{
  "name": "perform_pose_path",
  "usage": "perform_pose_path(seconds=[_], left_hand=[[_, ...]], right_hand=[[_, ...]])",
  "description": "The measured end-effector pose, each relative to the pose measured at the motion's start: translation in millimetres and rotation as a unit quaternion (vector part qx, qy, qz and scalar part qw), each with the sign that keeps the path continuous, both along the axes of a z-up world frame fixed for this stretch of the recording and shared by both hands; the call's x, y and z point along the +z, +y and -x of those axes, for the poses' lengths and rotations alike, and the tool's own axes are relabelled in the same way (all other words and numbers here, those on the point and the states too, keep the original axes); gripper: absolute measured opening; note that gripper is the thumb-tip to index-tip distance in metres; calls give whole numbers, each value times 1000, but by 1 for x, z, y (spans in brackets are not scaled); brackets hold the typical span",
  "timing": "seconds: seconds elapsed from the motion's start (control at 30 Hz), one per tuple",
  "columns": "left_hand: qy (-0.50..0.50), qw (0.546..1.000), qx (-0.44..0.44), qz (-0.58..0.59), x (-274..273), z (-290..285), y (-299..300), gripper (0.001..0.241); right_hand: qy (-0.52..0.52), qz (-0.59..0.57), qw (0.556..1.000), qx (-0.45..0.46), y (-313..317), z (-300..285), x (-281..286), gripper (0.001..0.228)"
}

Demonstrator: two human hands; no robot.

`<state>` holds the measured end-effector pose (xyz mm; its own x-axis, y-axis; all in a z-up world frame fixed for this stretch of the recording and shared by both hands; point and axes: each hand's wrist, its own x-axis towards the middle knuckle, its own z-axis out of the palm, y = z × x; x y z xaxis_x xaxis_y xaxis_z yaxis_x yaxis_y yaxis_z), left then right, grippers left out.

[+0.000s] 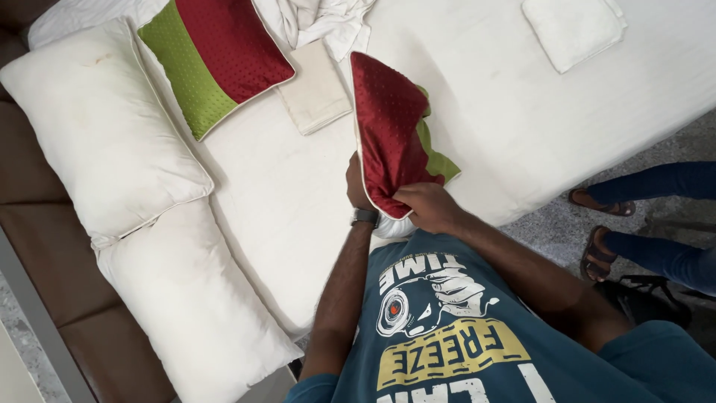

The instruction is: The person inserts a white pillow into a two-toned green and red pillowcase on a bed. They repeatedly adjust the pillow inside the case, flip it over, and smooth the fabric to ensure it fits properly.

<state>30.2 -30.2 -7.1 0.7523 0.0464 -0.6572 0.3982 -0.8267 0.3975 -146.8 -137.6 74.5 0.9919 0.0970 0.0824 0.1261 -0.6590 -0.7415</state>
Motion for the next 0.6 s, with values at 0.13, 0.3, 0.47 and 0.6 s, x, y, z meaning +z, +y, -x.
perform_pose_path(seconds=[0.13,0.3,0.47,0.6], left_hand=[[56,997,-16,41,-84,-36,54,47],[-156,961,-42,223,11,-19,118,51],[-186,982,-16,-14,6,-33,170,28],[-418,895,-137,-74,20,21,181,10]], right_hand=[[-25,-80,995,45,-13,-19,16,33],[96,17,988,-123,-36,-32,9,78],[150,123,974,-120,-44,-44,-54,61],[163,152,970,-99,-35,-56,-84,48]])
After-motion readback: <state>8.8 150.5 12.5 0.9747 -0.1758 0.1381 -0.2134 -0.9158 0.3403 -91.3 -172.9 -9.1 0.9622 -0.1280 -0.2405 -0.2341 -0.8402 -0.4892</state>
